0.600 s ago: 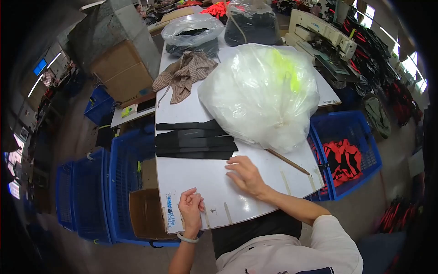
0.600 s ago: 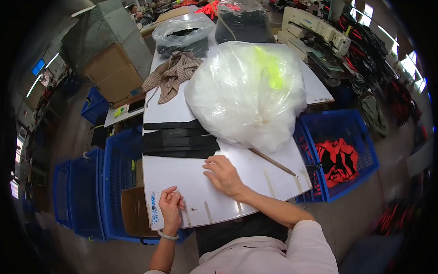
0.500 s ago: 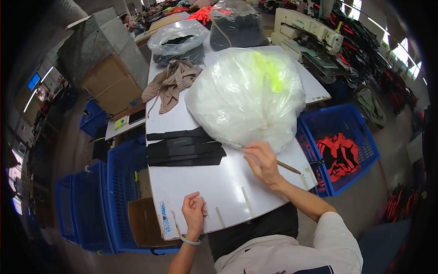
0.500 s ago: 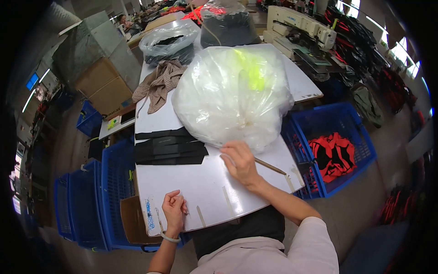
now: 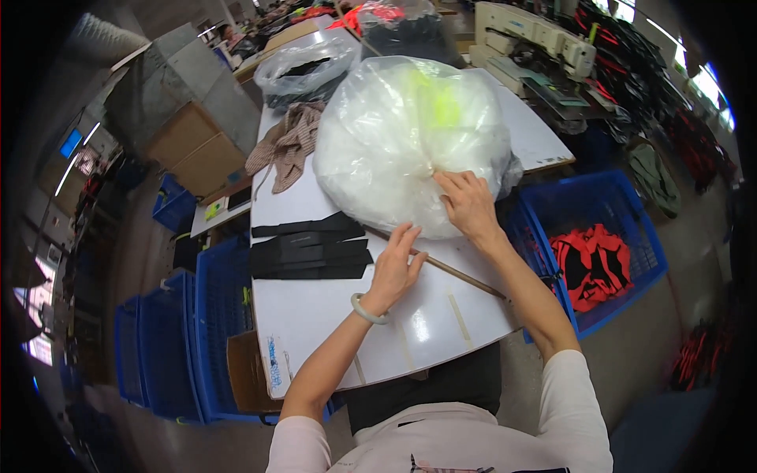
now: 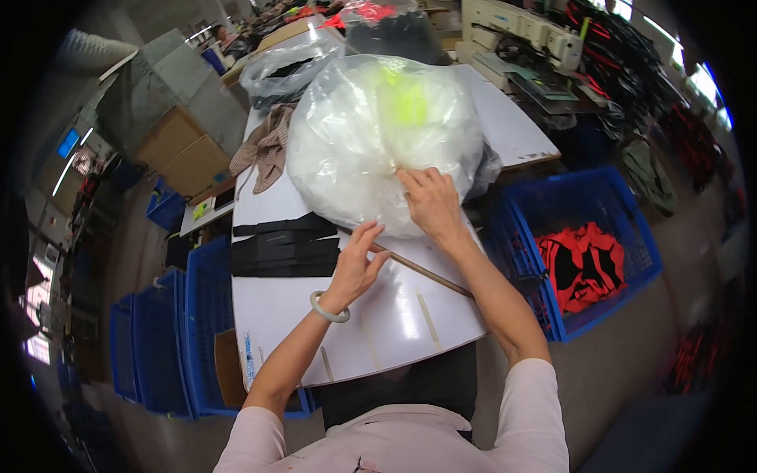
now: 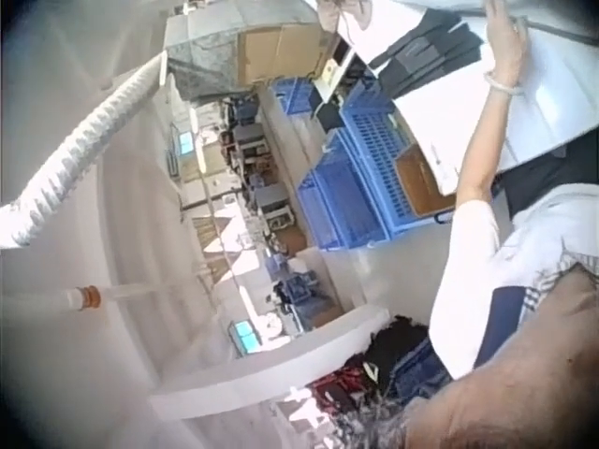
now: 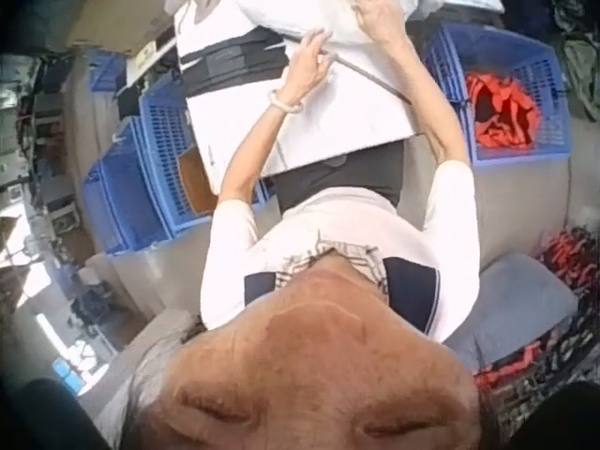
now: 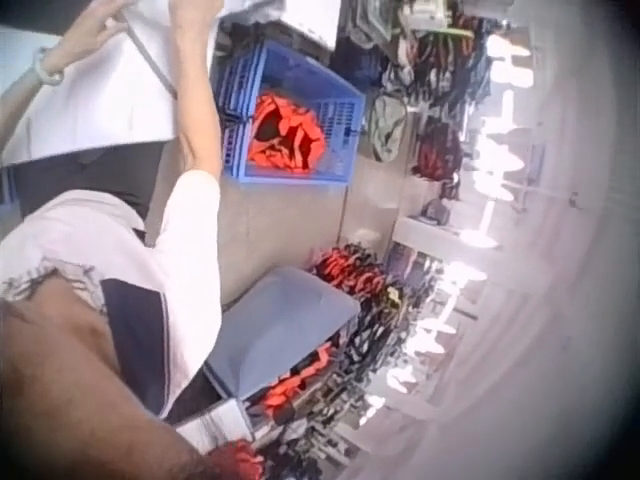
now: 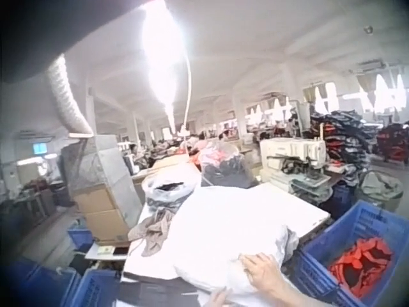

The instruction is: The recorder is manually applying strips of adhesive tape to black nylon straps on a workshop table.

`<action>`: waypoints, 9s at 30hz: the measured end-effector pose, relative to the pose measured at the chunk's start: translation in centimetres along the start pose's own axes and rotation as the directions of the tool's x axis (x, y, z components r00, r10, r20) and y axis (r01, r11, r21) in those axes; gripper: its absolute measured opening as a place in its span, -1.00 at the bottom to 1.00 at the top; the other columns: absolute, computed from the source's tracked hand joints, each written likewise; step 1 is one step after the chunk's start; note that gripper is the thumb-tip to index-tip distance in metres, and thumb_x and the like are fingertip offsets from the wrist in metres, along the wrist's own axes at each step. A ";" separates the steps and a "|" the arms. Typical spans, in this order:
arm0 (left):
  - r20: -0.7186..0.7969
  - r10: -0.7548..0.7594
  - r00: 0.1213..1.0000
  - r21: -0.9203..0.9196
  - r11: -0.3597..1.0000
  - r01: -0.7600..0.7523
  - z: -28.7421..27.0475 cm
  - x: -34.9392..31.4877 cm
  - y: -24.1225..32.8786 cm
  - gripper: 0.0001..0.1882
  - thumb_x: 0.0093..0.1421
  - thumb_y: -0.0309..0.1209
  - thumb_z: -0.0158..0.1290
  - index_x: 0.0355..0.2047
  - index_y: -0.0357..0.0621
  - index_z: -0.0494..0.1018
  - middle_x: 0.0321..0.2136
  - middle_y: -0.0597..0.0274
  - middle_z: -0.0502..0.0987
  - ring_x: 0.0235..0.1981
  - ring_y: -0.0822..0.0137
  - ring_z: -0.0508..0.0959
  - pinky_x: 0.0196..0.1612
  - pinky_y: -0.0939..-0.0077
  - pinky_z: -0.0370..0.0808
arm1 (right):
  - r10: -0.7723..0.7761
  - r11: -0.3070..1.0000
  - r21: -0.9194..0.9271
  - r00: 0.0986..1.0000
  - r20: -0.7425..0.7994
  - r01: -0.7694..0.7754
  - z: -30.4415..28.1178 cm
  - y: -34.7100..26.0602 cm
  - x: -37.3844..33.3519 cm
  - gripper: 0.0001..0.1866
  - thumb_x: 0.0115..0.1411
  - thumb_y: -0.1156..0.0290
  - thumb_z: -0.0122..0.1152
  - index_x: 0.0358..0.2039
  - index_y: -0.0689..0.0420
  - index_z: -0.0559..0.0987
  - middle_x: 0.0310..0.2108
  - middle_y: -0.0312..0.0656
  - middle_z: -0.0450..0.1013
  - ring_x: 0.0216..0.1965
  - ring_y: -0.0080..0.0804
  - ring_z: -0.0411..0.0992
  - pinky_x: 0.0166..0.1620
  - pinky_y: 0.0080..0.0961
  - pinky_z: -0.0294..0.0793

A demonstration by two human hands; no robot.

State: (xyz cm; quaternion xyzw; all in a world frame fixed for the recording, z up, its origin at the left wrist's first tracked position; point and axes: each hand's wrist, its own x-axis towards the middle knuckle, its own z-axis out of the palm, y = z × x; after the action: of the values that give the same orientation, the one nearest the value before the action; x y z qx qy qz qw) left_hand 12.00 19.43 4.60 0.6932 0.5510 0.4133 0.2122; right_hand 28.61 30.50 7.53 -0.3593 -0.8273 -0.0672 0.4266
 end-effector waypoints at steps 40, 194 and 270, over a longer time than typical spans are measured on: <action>-0.325 -0.588 0.741 -0.945 0.230 -0.232 -9.0 -13.7 0.4 -0.60 0.41 -0.38 -0.16 0.17 -0.37 0.23 0.11 -0.17 0.38 0.15 0.07 0.41 0.24 0.22 0.32 | -0.200 0.834 0.544 0.970 0.141 0.093 0.6 -19.3 -5.2 -0.61 -0.06 0.44 0.38 -0.14 0.08 0.60 -0.14 -0.18 0.50 -0.07 -0.25 0.46 0.08 -0.26 0.28; 0.145 -0.726 0.672 -0.932 -0.329 -0.154 -5.9 -13.9 -0.7 -0.50 0.24 0.09 0.03 -0.57 -0.08 0.35 -0.64 0.35 0.28 -0.78 0.55 0.18 -0.63 0.60 0.21 | 0.049 0.377 0.589 0.650 0.758 -0.715 -7.2 -15.4 -10.2 -0.85 -0.06 0.51 0.45 -0.50 0.22 0.61 -0.56 -0.32 0.44 -0.54 -0.64 0.32 -0.48 -0.64 0.23; -0.176 -0.505 0.845 -0.984 0.082 -0.156 -3.6 -14.2 3.1 -0.48 0.41 0.04 -0.35 -0.44 -0.15 0.27 -0.55 0.22 0.33 -0.61 0.28 0.43 -0.21 0.15 0.52 | 0.038 0.512 0.747 0.880 0.474 -0.425 -4.9 -18.5 -14.5 -0.69 -0.03 0.43 0.41 -0.22 0.14 0.63 -0.29 -0.14 0.43 -0.25 -0.36 0.39 -0.12 -0.50 0.31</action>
State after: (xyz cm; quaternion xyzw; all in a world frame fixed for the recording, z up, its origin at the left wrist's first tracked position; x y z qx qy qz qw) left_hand 10.18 4.57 4.16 0.1666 0.2465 0.7984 0.5235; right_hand 25.21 7.12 3.28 -0.2281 -0.7688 0.4675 0.3719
